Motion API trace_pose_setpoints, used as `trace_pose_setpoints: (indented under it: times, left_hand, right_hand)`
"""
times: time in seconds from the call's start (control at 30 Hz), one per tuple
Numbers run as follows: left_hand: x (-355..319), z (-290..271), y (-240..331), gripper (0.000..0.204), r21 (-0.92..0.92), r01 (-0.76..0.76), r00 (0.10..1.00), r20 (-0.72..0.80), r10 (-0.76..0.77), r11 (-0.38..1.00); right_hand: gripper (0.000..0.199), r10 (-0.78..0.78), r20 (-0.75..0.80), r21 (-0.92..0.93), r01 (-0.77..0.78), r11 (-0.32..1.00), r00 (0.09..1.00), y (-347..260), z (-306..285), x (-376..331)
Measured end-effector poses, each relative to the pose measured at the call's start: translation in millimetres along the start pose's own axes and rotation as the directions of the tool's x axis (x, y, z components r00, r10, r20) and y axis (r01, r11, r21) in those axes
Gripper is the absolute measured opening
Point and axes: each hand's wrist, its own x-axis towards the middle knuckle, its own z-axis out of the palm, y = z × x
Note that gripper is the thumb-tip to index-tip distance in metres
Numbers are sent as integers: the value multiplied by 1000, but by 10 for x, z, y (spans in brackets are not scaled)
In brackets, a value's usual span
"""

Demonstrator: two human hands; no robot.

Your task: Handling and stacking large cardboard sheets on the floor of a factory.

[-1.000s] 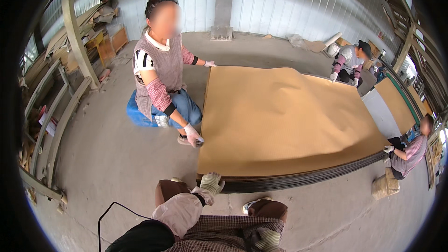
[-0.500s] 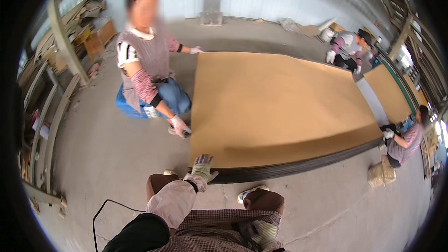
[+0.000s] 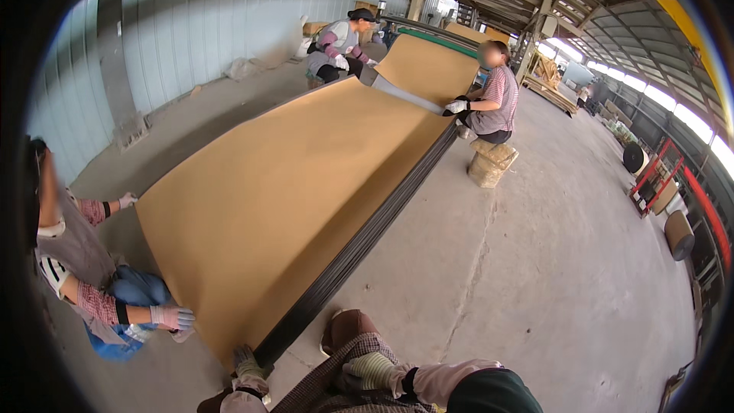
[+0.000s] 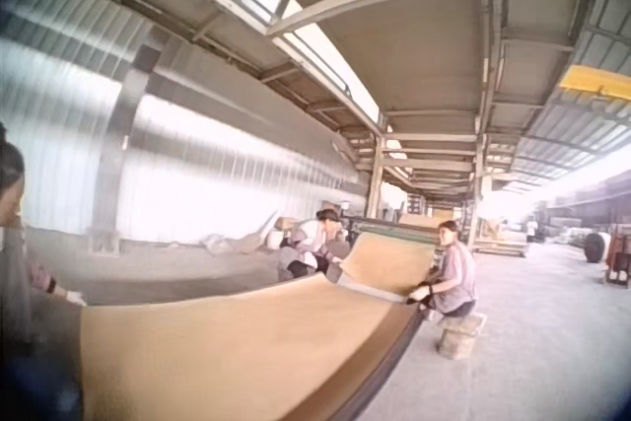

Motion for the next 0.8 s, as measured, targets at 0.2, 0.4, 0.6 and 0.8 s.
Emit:
trace_pose_setpoints:
  times: [0.2,0.4,0.6,0.8]
  left_hand:
    - [-28,99,33,125,55,17,1000,-19,-15,998]
    - [-147,-9,120,124,10,28,994,109,-29,1000]
    - [99,442,-189,131,-61,-8,999,52,11,998]
    - [152,243,60,100,108,-98,990,-91,108,989]
  right_hand:
    - [17,3,-7,4,-3,1000,1000,44,68,-65]
    - [28,-95,-144,-36,90,995,985,71,112,-147]
    - [25,-43,-139,20,47,999,989,75,149,-205]
    - [23,-96,-215,-34,91,995,972,77,147,-241]
